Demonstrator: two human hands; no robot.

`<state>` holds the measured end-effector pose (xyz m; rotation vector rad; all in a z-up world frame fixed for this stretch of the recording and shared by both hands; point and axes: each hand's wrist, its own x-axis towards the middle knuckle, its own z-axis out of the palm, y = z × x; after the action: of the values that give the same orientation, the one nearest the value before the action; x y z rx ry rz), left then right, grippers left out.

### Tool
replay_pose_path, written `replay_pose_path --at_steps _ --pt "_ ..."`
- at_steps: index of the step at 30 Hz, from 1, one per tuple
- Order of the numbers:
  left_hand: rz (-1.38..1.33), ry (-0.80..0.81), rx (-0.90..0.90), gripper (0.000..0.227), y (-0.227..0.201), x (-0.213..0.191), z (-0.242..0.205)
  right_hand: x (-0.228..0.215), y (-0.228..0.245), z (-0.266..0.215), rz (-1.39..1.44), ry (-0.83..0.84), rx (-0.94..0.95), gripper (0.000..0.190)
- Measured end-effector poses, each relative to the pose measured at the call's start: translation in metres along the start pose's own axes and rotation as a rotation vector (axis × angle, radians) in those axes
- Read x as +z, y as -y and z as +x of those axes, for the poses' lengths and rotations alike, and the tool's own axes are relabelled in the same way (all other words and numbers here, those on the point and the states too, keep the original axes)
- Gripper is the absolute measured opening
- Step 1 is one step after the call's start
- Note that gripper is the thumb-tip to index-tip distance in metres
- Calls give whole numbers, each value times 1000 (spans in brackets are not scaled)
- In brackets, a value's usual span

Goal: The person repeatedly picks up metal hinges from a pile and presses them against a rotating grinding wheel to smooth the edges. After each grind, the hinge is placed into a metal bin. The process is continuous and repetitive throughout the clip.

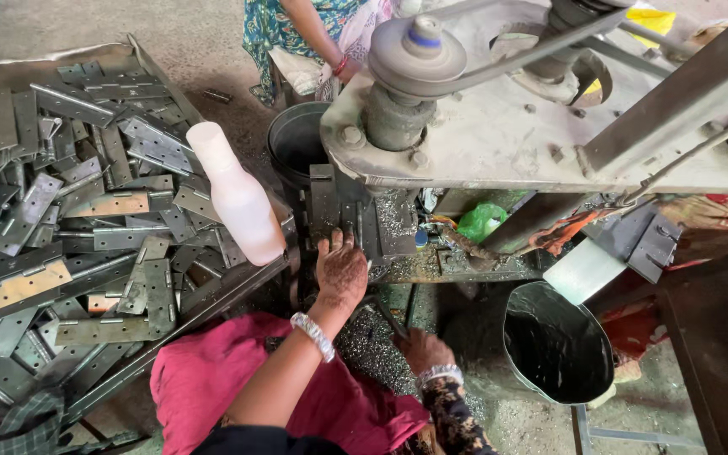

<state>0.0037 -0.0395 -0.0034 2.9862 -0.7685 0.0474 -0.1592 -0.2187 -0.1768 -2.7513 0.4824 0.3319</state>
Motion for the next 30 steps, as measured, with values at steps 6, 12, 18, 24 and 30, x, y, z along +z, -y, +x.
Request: replay_pose_path --at_steps 6,12,18,24,30 --pt "-3 95 -7 37 2 19 13 19 8 -12 79 -51 63 52" --pt "-16 1 -10 42 9 35 18 18 1 -3 134 98 146 48" --pt "14 -12 -55 32 5 34 40 5 6 -6 37 31 101 54" --pt "-11 -181 -25 29 12 25 37 0 23 -21 148 154 148 54" --pt "170 57 -48 32 21 13 70 -33 24 -14 24 230 211 52"
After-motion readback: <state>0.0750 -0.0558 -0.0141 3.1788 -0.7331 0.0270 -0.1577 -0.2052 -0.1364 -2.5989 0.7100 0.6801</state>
